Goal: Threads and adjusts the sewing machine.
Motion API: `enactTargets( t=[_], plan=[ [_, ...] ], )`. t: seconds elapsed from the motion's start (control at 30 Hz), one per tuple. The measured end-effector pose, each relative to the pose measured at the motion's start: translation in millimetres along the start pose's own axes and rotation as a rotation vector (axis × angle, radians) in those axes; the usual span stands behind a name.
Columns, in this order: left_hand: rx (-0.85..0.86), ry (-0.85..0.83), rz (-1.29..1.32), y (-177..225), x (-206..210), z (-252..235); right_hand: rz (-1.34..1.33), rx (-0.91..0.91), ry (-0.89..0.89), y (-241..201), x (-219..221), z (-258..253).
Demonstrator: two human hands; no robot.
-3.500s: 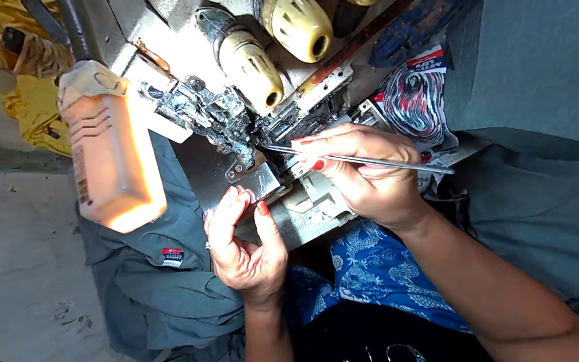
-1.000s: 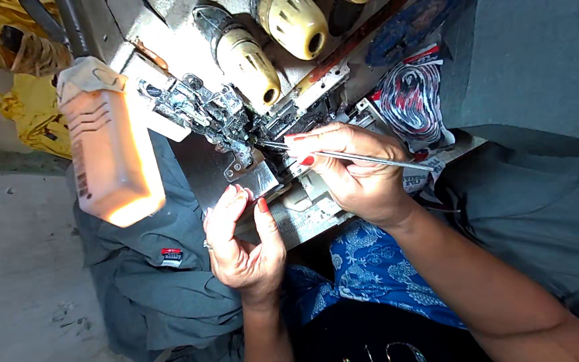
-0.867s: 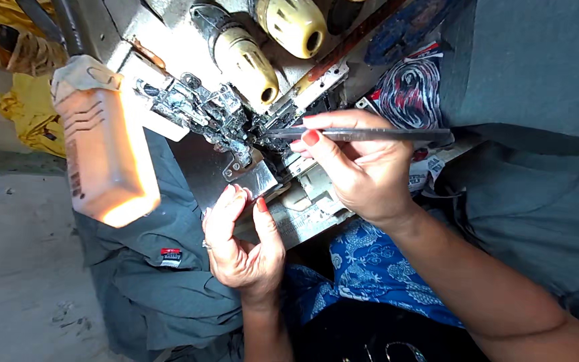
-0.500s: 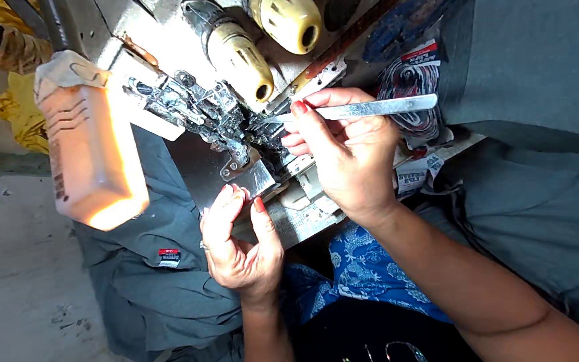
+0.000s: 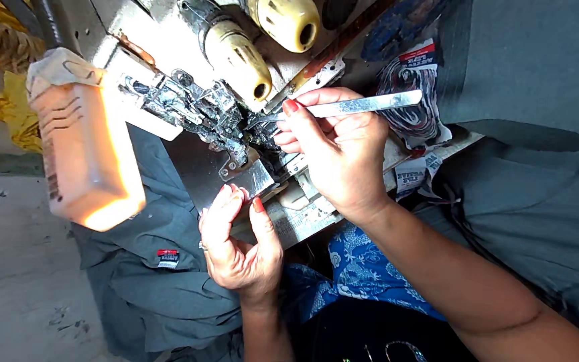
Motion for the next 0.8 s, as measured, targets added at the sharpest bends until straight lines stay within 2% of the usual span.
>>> enactTargets(
  t=[0.23, 0.37, 0.47, 0.6, 0.7, 0.8],
  plan=[
    [0.006, 0.006, 0.001, 0.0, -0.1, -0.1, -0.047, 0.004, -0.036, -2.0, -2.4, 1.9],
    [-0.012, -0.011, 0.001, 1.3, -0.9, -0.6, -0.07, 0.003, -0.114, -12.4, -7.9, 5.0],
    [-0.005, -0.071, -0.047, 8.0, 0.0, -7.5, -0.107, -0.039, -0.137, -22.6, -14.8, 7.3],
    [0.104, -0.179, -0.046, 21.1, 9.9, -24.5, -0.166, -0.08, -0.142, -38.4, -26.5, 14.6],
    [0.15, -0.312, 0.048, 26.9, 22.4, -35.5, -0.181, -0.084, -0.166, -48.8, -32.4, 21.7],
    [0.148, -0.342, 0.184, 26.2, 26.7, -38.2, -0.164, -0.109, -0.185, -56.2, -34.1, 25.2]
  ],
)
Point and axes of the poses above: each hand's wrist, its own z-axis away from the middle knuckle, its own x-axis out of the palm, y = z × x, the point moved 8 cm from there along -z, towards the middle knuckle, and after that the axes turned 11 degrees about -x, right-handed, at the moved point
